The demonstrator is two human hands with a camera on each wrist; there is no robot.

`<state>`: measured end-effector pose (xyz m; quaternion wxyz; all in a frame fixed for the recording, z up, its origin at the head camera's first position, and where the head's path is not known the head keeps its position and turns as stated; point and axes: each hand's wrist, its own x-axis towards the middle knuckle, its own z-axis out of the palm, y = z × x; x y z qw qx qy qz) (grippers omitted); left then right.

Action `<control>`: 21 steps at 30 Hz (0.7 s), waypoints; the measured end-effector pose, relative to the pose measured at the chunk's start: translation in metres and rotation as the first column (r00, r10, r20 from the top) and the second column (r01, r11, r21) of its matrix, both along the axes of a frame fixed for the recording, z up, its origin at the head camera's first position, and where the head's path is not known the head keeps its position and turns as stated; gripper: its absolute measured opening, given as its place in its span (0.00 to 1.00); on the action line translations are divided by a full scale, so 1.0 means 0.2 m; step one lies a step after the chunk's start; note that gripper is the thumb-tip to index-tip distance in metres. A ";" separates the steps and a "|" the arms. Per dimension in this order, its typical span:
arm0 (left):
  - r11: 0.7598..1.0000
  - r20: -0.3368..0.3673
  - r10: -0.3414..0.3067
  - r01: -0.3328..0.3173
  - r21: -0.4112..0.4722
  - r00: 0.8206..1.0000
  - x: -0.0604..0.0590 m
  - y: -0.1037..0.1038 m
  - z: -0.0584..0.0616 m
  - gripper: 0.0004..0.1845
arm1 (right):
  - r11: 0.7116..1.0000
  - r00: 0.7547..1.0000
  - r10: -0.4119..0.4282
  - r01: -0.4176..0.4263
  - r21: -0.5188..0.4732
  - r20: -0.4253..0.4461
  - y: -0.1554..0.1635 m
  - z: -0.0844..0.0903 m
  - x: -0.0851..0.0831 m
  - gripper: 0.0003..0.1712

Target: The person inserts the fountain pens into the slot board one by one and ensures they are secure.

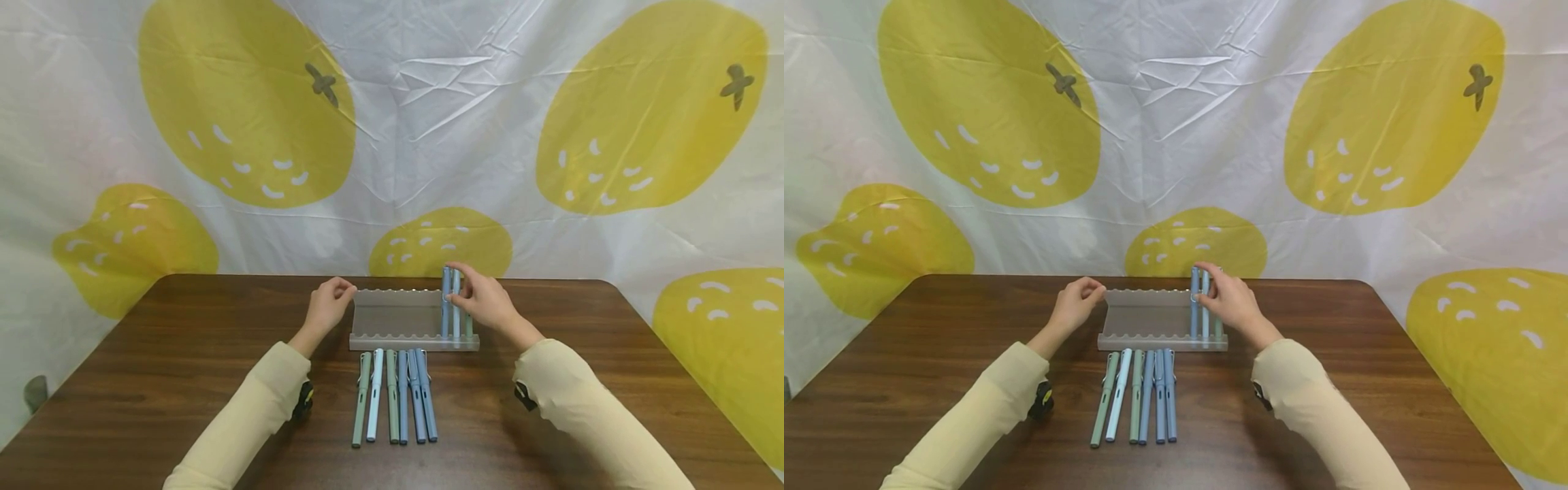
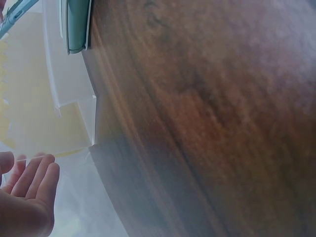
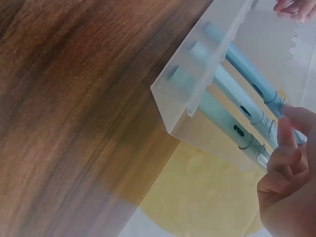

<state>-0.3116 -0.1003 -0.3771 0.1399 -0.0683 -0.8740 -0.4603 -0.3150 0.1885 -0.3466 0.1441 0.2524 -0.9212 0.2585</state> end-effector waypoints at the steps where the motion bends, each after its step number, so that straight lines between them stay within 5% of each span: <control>1: 1.000 0.000 0.000 0.000 0.001 1.000 0.00 0.00 0.00 0.11 | 1.000 1.000 -0.003 0.003 0.006 0.006 0.00 0.00 0.00 0.32; 21: 1.000 -0.010 0.007 -0.007 -0.019 1.000 0.00 0.00 0.01 0.11 | 0.998 0.998 -0.028 0.025 0.066 0.057 -0.02 0.02 -0.01 0.34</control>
